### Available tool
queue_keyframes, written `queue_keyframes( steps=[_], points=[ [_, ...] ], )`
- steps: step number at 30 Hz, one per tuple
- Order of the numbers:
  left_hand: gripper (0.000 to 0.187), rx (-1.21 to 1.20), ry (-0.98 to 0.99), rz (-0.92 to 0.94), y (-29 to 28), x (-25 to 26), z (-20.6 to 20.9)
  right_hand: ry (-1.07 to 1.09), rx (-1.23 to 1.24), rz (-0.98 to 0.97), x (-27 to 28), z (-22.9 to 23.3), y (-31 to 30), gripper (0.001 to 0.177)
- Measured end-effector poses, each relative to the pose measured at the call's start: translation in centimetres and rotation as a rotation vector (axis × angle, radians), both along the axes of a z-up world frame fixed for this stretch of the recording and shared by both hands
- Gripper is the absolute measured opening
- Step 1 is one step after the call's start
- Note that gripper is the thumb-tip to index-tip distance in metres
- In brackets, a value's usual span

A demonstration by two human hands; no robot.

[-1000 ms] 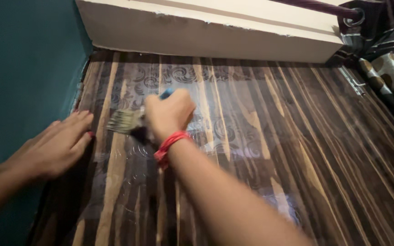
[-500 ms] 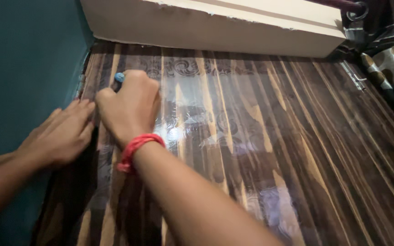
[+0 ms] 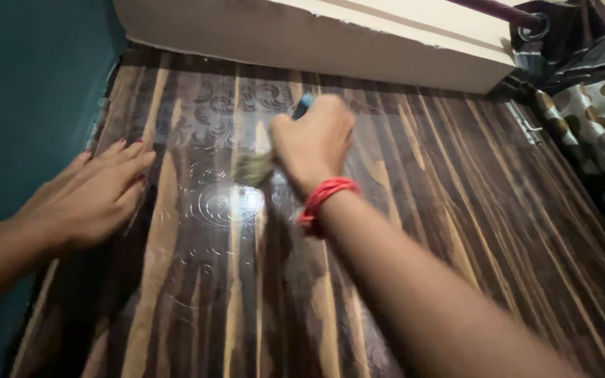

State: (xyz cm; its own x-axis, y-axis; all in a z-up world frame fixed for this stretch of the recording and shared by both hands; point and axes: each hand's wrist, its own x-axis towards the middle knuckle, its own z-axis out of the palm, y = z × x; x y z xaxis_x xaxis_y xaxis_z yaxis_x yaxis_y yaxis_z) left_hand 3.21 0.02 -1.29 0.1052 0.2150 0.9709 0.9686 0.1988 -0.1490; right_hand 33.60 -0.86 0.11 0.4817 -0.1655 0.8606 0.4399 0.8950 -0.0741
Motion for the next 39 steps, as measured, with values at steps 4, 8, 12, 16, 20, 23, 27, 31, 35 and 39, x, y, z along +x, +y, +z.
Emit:
queue_keyframes(
  steps=[4,8,12,16,20,23,27,31,35,39],
  points=[
    [0.060,-0.007,0.078,0.091,0.4,0.1,0.0,-0.046,0.175,-0.238,2.1,-1.3,-1.5,0.012],
    [0.064,-0.026,0.100,0.135,-0.4,0.6,-0.6,-0.192,0.164,-0.227,-2.6,-2.0,-1.6,0.010],
    [0.064,-0.033,0.039,0.096,-2.5,1.9,-1.0,-0.223,0.157,0.220,-8.8,-2.9,-2.2,0.016],
    [0.062,-0.005,-0.016,0.070,-3.3,2.5,-0.8,-0.119,0.058,0.457,-9.6,-3.6,-0.4,0.013],
    [0.062,0.024,-0.017,0.018,-1.9,3.4,-0.9,-0.025,0.038,0.359,-3.2,-3.3,3.1,0.011],
    [0.063,0.000,0.009,-0.012,-0.3,4.8,-1.3,0.043,-0.170,0.276,3.3,-3.1,3.3,0.018],
    [0.069,-0.017,0.056,0.011,1.9,8.5,-2.0,0.048,-0.108,0.076,9.5,-3.9,2.4,0.015],
    [0.067,0.012,0.090,0.044,3.9,12.6,-1.6,-0.039,0.109,-0.321,12.5,-4.7,3.1,0.015],
    [0.064,0.049,0.032,-0.012,6.9,16.5,-1.0,-0.273,0.200,-0.248,11.2,-6.0,4.2,0.012],
    [0.065,0.141,0.053,0.003,9.5,19.1,-1.5,-0.269,0.211,0.299,10.9,-6.6,5.3,0.018]
  ],
)
